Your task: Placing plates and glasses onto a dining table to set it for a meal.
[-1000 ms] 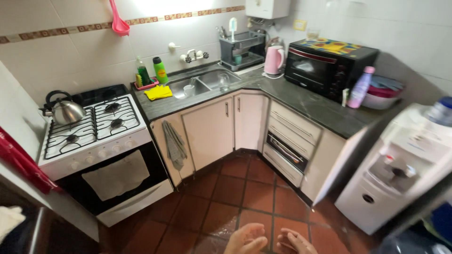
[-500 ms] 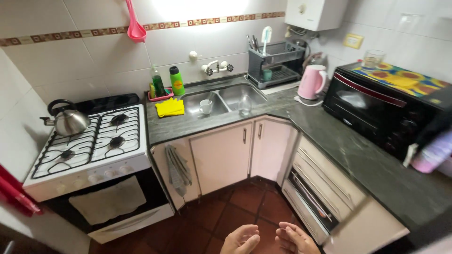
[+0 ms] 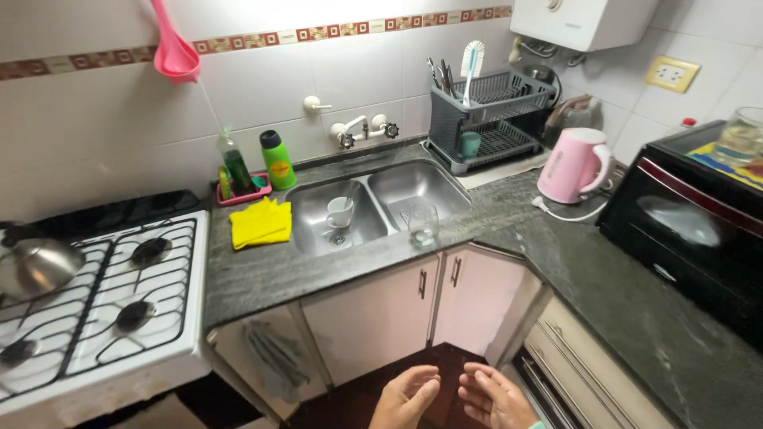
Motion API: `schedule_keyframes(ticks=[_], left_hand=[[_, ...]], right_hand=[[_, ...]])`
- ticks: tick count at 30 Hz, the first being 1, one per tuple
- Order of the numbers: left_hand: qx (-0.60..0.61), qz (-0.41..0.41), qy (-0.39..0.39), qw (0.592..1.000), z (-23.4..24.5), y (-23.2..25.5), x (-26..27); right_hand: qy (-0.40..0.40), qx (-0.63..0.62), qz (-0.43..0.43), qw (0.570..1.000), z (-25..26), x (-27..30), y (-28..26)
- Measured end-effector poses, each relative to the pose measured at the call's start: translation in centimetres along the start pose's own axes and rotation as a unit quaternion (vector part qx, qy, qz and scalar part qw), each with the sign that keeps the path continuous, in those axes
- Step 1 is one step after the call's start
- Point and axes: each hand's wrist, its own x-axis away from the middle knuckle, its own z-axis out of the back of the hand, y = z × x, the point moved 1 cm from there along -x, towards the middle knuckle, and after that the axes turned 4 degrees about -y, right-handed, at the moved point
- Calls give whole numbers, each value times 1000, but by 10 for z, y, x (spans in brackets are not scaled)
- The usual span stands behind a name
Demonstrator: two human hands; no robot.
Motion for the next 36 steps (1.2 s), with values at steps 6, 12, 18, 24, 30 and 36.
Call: schedule_keyframes(ticks=[6,12,18,24,30,36], left_hand=[[-4,-6,17,1000,23,59,-84],[7,-11,57,998,58,62,-175],[-88,2,121,989,83,66,-271],[-213,35,155,964,94,42,-351],[-123,130,165,970,85,41,-377],[-48,112,228,966,81,52,-356]], right_hand=[[-2,-11,56,998,-48,-47,-90],[-30,-8,51,998,-52,-135,-152],[-16,72,113,991,-38,-260,-212],[-116,293,106,943,-35,-339,-266],[-260,265,-78,925,-50,-354,-296],[-319,312,-103,889,-69,-354,-310]])
